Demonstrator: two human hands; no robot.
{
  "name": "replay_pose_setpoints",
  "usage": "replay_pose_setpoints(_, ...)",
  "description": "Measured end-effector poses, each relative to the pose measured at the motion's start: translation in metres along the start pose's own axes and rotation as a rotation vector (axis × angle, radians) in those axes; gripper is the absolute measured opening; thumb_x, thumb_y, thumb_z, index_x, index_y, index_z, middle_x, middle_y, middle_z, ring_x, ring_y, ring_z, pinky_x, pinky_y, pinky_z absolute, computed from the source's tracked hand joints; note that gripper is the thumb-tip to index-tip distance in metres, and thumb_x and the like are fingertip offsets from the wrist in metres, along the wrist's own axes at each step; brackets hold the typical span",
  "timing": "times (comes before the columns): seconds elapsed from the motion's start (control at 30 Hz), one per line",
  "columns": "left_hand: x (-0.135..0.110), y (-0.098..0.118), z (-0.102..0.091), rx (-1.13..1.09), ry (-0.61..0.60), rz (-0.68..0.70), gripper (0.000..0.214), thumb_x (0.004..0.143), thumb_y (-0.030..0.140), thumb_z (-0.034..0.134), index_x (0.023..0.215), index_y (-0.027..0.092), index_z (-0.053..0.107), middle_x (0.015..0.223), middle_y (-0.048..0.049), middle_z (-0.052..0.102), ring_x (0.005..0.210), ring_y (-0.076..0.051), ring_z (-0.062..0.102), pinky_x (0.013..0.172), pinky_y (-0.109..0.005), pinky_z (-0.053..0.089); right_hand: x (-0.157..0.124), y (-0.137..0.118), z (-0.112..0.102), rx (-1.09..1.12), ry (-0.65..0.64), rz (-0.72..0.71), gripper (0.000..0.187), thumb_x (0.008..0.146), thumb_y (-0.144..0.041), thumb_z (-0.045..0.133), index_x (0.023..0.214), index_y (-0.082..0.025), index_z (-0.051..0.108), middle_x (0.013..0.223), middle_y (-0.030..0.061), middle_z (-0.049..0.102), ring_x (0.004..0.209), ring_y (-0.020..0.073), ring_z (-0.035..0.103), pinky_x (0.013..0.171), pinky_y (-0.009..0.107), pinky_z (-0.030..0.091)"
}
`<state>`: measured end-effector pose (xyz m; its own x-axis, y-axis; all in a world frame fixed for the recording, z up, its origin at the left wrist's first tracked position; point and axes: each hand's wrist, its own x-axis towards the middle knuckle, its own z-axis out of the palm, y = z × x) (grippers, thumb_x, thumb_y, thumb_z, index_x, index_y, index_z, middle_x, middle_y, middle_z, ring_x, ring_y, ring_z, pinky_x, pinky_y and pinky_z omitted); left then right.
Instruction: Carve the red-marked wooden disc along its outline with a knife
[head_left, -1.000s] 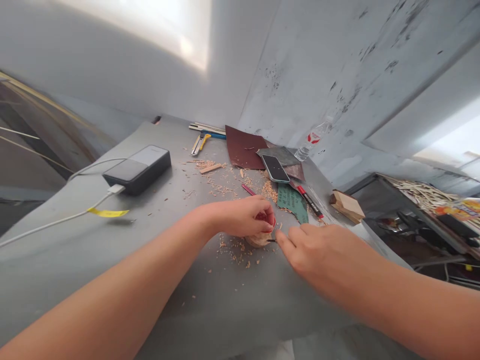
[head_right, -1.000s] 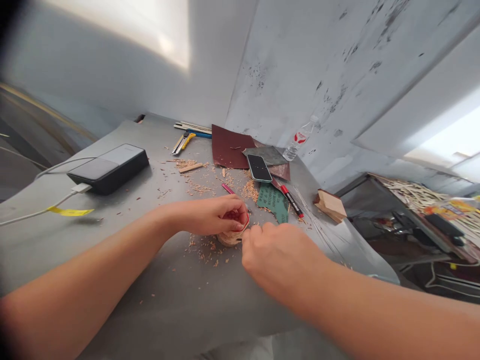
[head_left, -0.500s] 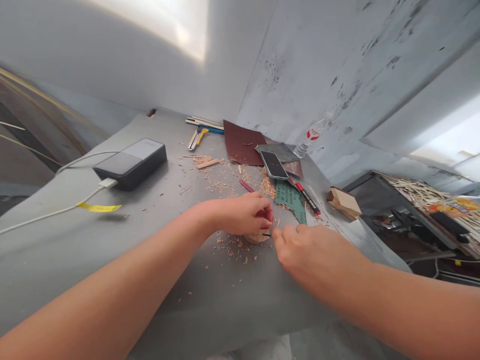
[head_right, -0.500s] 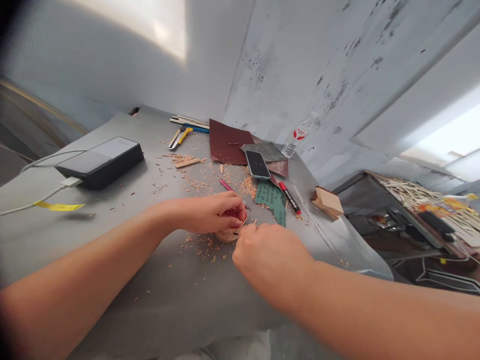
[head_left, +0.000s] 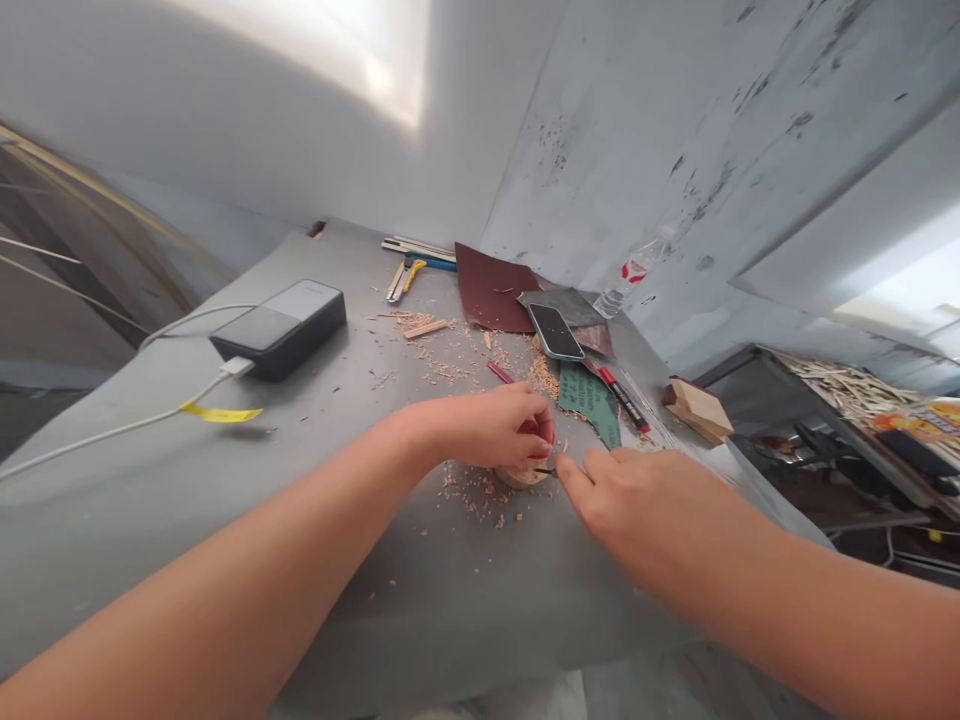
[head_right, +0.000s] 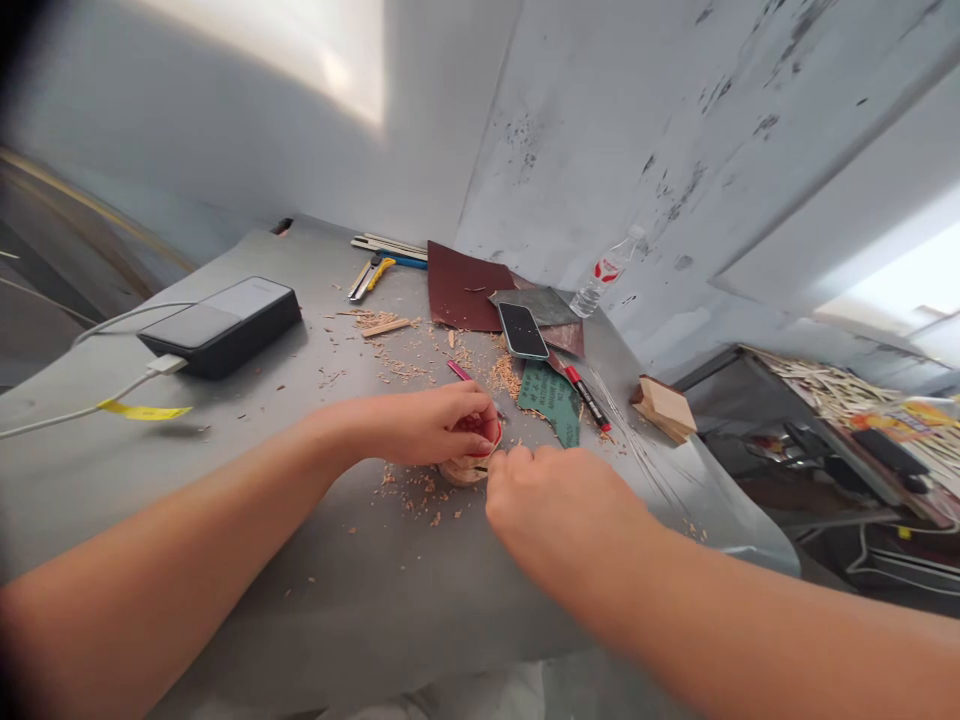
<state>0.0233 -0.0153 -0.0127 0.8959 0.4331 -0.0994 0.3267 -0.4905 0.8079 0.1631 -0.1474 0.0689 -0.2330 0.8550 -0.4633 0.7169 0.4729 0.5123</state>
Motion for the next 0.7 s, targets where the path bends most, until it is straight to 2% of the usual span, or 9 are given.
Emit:
replay_pose_setpoints(0.17,-0.002,0.0,0.003,0.021,-0.001,-0.039,0.022,0.095,0.04,0.054,0.11,0.026,0.064,0.128,-0.0059,0.058,0.1,-0.019,0.064,0.076,-0.031,0.053,0.01,0.003,-0.004,0.099,-0.21,0.033,0.048,0.074,0.007,0.062,0.114,-0.016,0.075,0.091,0.0093,0.075,0.066,0.0191,0.066,0.049,0.033,0.017)
replay_pose_setpoints(0.3,-0.003,0.002,0.003,0.055,-0.012,-0.083,0.022,0.096,0.041,0.051,0.11,0.027,0.062,0.131,-0.0054,0.058,0.101,-0.02,0.063,0.08,-0.033,0.054,0.016,0.009,-0.003,0.232,-0.319,0.094,0.041,0.076,0.006,0.061,0.108,-0.016,0.072,0.089,0.007,0.074,0.064,0.0174,0.063,0.052,0.031,0.02)
replay_pose_setpoints(0.47,-0.003,0.001,0.003,0.056,-0.009,-0.05,0.023,0.097,0.039,0.05,0.112,0.026,0.062,0.13,-0.0069,0.058,0.106,-0.021,0.062,0.085,-0.035,0.053,0.012,0.013,-0.002,0.2,-0.251,0.09,0.047,0.072,0.006,0.061,0.112,-0.018,0.069,0.088,0.0054,0.072,0.069,0.0207,0.067,0.052,0.032,0.018)
replay_pose_setpoints(0.7,-0.003,0.001,0.003,0.05,-0.003,-0.048,0.025,0.097,0.04,0.05,0.113,0.025,0.062,0.13,-0.0084,0.057,0.106,-0.022,0.062,0.088,-0.036,0.053,0.004,0.014,-0.002,0.171,-0.086,0.038,0.039,0.068,0.008,0.067,0.097,-0.017,0.069,0.076,0.0031,0.07,0.059,0.0189,0.064,0.051,0.032,0.021)
